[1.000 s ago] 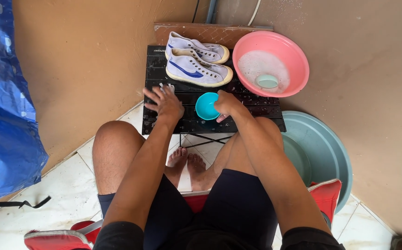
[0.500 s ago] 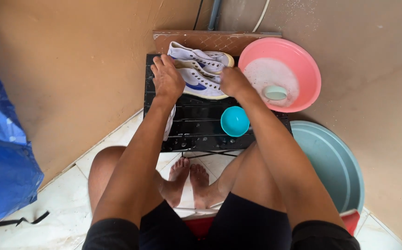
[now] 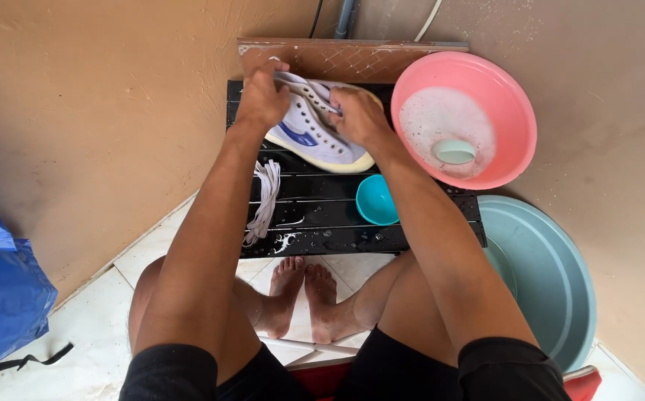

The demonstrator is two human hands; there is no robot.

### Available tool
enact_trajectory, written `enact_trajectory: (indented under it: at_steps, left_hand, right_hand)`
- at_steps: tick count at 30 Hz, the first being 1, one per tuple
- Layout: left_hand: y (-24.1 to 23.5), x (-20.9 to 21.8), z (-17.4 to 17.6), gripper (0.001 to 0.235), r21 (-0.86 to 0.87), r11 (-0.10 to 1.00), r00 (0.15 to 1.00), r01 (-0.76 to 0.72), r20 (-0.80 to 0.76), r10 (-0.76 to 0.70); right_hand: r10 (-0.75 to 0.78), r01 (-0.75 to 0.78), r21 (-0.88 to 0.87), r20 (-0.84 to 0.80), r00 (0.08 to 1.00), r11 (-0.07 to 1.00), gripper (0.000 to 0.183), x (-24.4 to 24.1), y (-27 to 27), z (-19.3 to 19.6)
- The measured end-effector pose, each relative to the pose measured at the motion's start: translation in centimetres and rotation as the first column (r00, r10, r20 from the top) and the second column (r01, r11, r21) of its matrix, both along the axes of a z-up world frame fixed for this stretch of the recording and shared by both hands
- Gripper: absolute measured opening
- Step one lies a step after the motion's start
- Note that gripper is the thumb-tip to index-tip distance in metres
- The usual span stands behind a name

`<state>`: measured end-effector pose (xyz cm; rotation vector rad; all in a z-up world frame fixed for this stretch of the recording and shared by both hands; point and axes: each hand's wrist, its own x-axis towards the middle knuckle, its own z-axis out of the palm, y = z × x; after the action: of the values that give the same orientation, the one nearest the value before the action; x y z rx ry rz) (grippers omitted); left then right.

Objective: The person scrubs white shoelaces with a brush and soapy water on a black table. They then rinse the laces and a pair of white sneakers using a blue cup to pour water from a large basin.

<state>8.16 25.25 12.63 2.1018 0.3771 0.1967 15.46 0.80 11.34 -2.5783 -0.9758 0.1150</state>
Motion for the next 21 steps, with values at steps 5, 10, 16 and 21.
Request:
enact_trajectory:
  at_steps: [5, 10, 16, 21]
  left_hand:
    - [0.8, -2.0, 1.0, 0.042, -0.001, 1.000, 0.977, -0.009, 0.213, 0.009]
    - [-0.1, -3.7, -2.2, 0.036, 0.014, 1.000, 0.853, -0.002, 0.522, -0.005]
    - [-3.9, -6.4, -6.2, 0.024, 0.179, 0.930, 0.827, -0.320, 0.532, 0.182]
    - [-5.6, -3.1, -7.7, 0.045, 0.316, 0.934, 0.984, -0.166, -0.003, 0.176]
  right_hand:
    - [-0.071, 0.066, 0.106, 0.045, 0.996, 0.992, 0.030, -4.5, 2.5, 0.4]
    - [-0.274, 0.261, 0.151, 0.069, 0.959, 0.953, 0.030, -10.2, 5.2, 1.1]
    - [-0.379, 0.395, 0.208, -0.114, 0.918, 0.895, 0.026, -15.2, 3.7, -1.7]
    - [-0.344, 0.355, 0.047, -0.157, 0.926, 0.934, 0.044, -15.5, 2.9, 0.9]
